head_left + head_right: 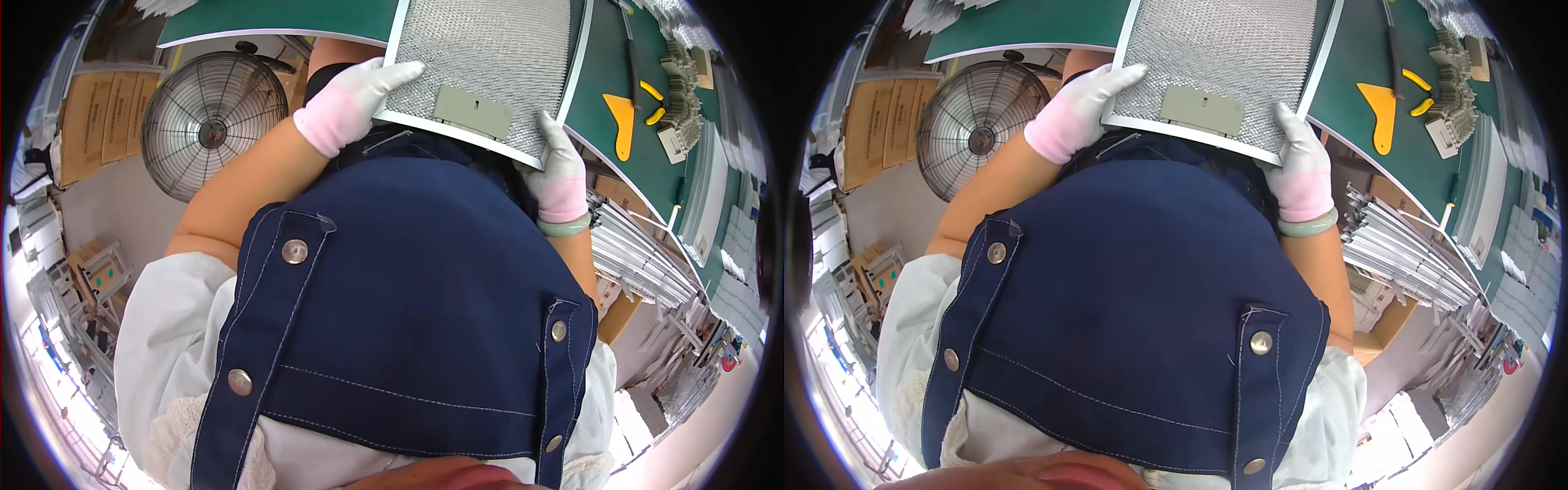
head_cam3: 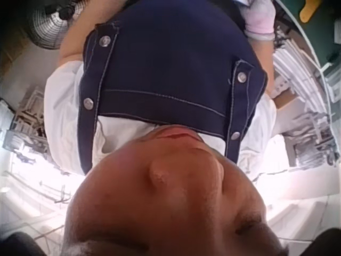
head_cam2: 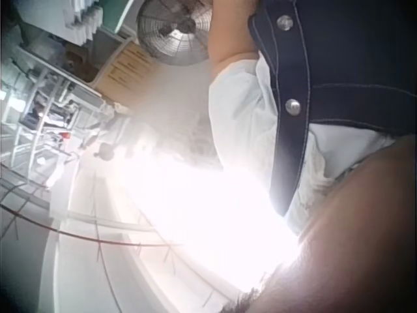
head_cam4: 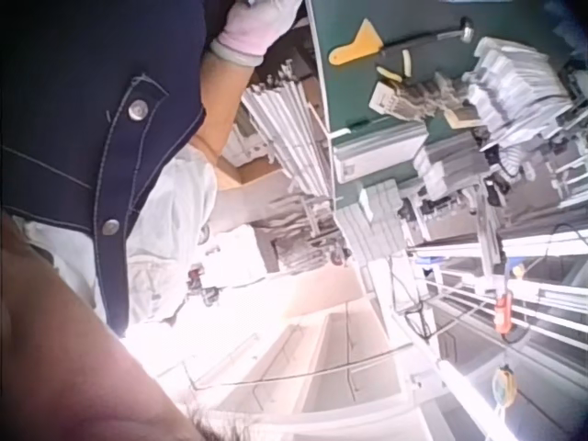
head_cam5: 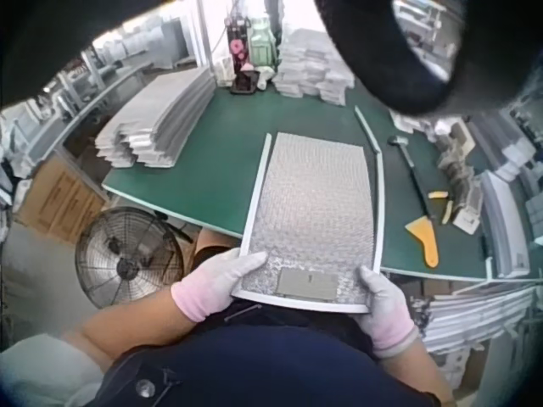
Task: The person assembles metal mesh screens into rectangular frames. They place a plastic insert onto the mesh, fit the mesh into the frame, and secure the edges using a hammer and a screwdriver. The person repeats this process for multiple units, stacking the finished frames on the table.
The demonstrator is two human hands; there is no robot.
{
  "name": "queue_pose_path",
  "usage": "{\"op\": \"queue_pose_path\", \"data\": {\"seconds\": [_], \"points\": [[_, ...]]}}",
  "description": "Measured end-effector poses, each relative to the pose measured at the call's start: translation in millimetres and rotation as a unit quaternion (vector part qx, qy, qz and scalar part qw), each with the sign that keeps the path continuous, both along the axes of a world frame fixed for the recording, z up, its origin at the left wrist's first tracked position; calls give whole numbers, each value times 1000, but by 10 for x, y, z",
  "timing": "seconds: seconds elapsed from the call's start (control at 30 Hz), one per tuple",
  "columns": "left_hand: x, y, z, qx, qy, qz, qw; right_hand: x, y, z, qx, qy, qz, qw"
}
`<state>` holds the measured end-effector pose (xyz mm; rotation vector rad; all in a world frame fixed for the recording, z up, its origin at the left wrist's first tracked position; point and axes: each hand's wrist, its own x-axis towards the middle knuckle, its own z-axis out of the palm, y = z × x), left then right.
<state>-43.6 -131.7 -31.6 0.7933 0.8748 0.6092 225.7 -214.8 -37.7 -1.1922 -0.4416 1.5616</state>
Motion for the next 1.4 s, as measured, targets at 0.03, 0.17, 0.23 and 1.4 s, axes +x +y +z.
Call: {"op": "queue_pose_path", "data": {"seconds": [0.03, 0.17, 0.23, 1.4], "points": [[14, -6, -21, -55, -37, 31, 997, -3, -19, 32, 7, -15, 25, 1000], [48, -13, -11, -178, -154, 74, 969, 63, -64, -8, -59, 43, 79, 994], [-54, -1, -192, -137, -247, 19, 959, 68, -64, -16, -35, 72, 100, 992], [-152, 173, -638, 129, 8, -109, 986, 19, -102, -115, -98, 112, 61, 987]]}}
